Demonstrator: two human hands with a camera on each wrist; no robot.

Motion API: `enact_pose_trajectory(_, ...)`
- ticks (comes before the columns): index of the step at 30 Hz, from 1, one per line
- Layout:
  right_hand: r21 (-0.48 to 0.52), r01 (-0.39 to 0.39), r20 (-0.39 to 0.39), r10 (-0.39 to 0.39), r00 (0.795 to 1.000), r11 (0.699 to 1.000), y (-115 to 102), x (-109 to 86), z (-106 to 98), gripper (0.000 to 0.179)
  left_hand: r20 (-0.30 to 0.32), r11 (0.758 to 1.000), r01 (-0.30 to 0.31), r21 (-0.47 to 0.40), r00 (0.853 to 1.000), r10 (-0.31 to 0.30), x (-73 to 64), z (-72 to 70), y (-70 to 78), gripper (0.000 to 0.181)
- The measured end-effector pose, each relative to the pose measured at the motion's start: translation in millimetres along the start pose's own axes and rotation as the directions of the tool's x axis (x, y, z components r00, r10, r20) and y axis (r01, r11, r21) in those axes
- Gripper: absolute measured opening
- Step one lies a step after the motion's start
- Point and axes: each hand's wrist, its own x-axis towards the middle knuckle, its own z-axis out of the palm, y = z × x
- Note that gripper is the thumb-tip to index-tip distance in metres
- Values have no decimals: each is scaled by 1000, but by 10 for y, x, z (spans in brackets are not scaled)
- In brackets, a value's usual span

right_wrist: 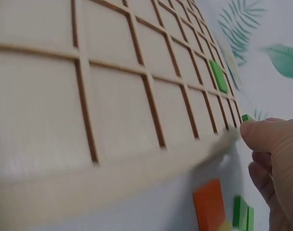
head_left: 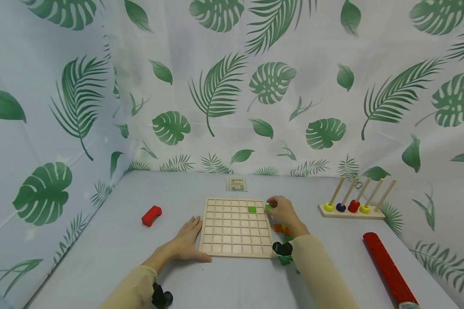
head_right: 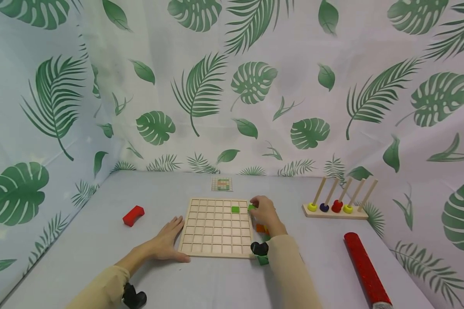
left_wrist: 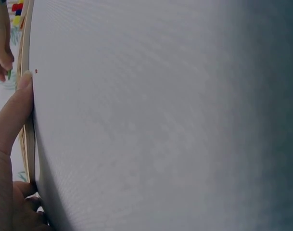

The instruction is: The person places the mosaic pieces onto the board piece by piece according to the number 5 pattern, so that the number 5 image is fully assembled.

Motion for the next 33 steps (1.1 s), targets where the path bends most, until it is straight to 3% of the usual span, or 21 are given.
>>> enact_pose_trajectory(6, -15, 109, 32, -108, 994, 994, -164, 71, 194, 28, 1, 1000, -2, 0, 1000, 2, 5, -1, 6, 124)
enact_pose_trajectory(10, -17, 137, 44, -136, 990, 990, -274, 103, 282, 27, 1, 1000, -12, 4, 1000, 12, 13, 0, 2, 123)
enact_pose_trajectory(20, -3, 171, 84, -170, 982, 985, -396, 168, 445, 26, -4, 999, -27, -21, 1000, 27, -4, 0, -4, 123)
enact_pose_trajectory(33, -55, 214, 114, -207, 972, 975, -440, 231, 547, 25, 1, 1000, -20, -20, 1000, 20, -13, 3, 7, 123)
